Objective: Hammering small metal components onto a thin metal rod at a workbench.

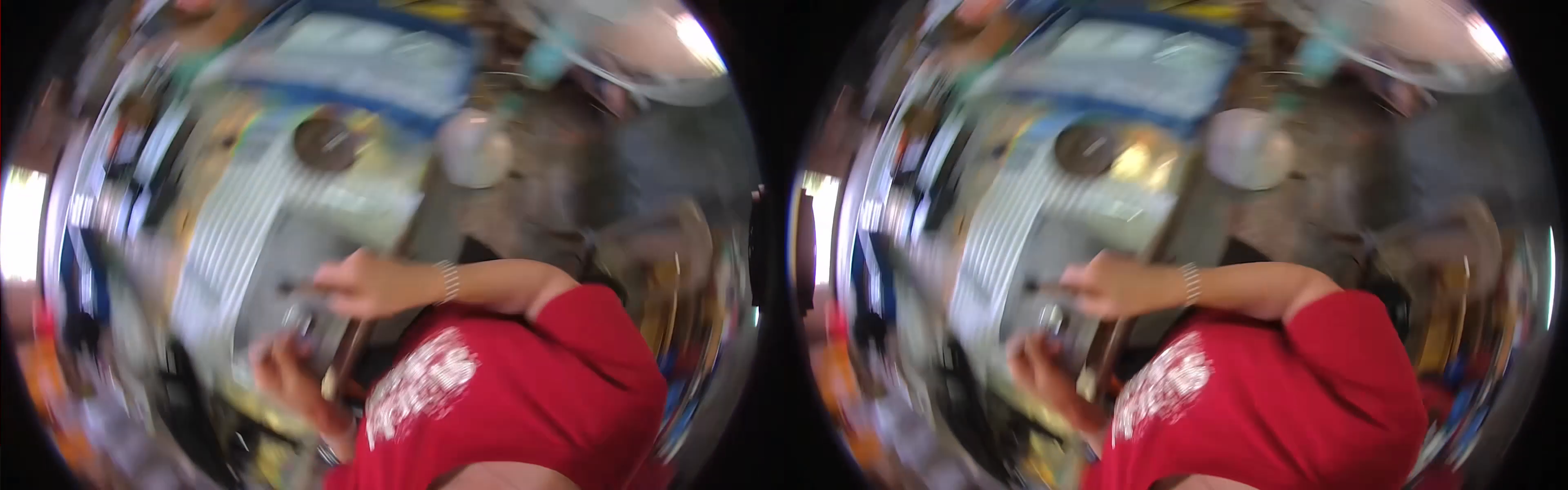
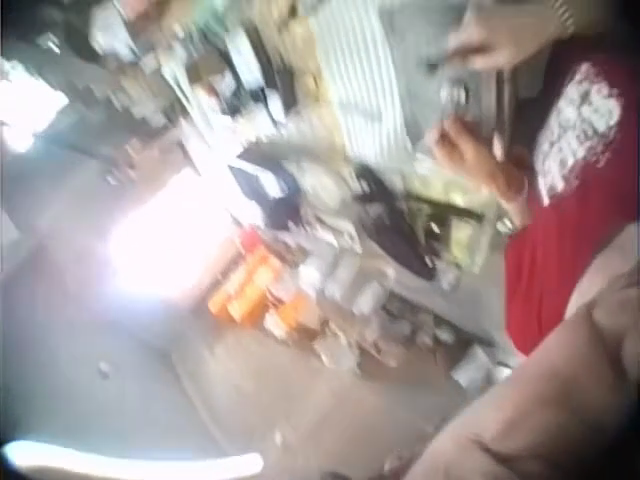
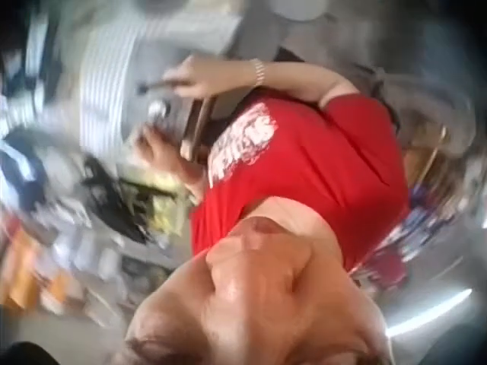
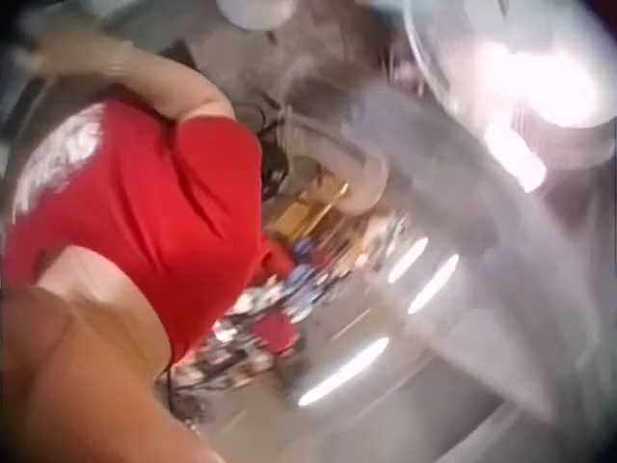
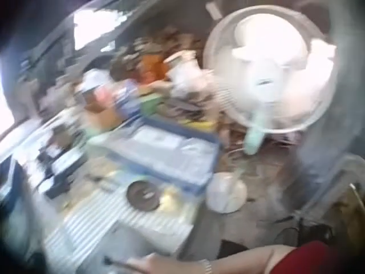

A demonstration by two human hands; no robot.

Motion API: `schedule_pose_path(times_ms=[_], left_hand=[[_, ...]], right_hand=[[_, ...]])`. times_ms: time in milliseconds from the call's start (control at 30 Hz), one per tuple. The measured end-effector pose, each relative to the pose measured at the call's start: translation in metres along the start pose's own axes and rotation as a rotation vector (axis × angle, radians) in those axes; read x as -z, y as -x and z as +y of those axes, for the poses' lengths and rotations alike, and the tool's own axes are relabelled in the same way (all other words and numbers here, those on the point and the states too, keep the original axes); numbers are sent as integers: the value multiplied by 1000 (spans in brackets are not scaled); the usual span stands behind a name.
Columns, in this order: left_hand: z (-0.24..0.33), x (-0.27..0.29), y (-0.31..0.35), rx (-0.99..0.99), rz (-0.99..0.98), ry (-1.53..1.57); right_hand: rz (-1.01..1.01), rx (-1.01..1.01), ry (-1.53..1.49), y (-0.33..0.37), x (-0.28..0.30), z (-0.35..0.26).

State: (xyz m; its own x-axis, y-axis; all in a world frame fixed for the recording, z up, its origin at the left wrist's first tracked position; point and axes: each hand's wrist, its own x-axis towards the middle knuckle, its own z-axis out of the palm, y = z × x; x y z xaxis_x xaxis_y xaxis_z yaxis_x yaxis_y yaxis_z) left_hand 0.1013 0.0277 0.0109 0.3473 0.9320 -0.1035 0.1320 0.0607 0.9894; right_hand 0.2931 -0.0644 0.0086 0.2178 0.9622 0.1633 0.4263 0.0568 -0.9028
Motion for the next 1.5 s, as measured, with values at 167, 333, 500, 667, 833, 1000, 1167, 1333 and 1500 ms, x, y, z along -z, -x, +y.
schedule_pose_path(times_ms=[167,333,500,667,833,1000,1167,1333,1500], left_hand=[[0,27,27,-247,146,55],[9,8,29,-257,-20,72],[12,18,33,-283,-26,80],[19,18,36,-244,-35,47],[5,30,36,-196,50,13],[6,10,26,-84,92,14],[0,18,17,-51,-92,269],[4,17,16,-26,-88,271],[-1,11,10,-46,-57,169]], right_hand=[[-16,265,-12,-17,-44,7],[52,220,40,0,-31,14],[36,210,97,-3,-28,5],[57,181,94,-3,-29,5],[-11,192,57,-8,-41,3],[73,138,13,7,-12,-8],[-18,-215,-86,3,-9,-16],[-73,-293,-124,-3,-12,-12],[-21,-224,-128,-4,-13,-11]])
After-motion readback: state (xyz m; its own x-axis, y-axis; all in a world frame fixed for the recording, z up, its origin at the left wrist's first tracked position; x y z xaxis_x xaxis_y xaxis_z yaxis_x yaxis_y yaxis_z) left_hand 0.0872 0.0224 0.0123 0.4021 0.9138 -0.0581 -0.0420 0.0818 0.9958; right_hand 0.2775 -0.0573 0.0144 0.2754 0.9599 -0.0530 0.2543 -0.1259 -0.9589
